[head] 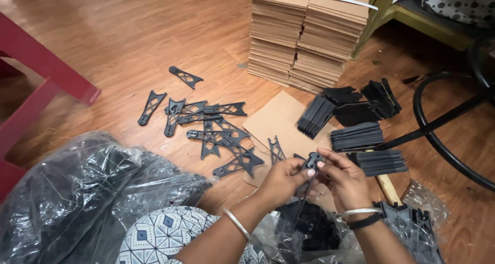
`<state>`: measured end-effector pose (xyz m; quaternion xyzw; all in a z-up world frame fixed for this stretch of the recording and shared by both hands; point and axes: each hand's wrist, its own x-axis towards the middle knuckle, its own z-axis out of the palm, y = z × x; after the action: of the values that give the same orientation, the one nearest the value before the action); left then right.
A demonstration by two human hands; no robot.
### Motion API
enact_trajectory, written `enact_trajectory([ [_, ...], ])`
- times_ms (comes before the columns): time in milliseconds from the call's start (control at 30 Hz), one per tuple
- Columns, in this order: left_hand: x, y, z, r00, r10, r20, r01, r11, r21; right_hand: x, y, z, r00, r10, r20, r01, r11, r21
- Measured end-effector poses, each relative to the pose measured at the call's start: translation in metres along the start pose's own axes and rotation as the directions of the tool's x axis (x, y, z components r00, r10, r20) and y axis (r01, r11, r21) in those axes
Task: Assembling small black plastic frame components and applying circular stickers.
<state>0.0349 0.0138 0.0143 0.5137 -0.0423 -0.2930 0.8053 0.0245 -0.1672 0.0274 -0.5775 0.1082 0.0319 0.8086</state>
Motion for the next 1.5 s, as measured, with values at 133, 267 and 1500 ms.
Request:
enact_trajectory([
  [133, 0.021, -0.026, -0.014, 0.996, 0.091, -0.010, -0.092, 0.993, -0.081, 0.003, 0.001, -0.003, 0.996, 0.067, -0.058, -0.067, 0.998, -0.004],
  [267, 0.018, -0.021, -0.015, 0.996, -0.025, -0.080, 0.018, 0.995, -0.095, -0.003, -0.003, 0.004, 0.994, 0.106, -0.006, -0.106, 0.994, 0.006],
  [1500, 0.015, -0.023, -0.022, 0.894, 0.158, -0.420, -0.030, 0.955, 0.295, -0.001, 0.035, 0.014, 0.987, 0.153, -0.051, -0.155, 0.987, -0.031],
])
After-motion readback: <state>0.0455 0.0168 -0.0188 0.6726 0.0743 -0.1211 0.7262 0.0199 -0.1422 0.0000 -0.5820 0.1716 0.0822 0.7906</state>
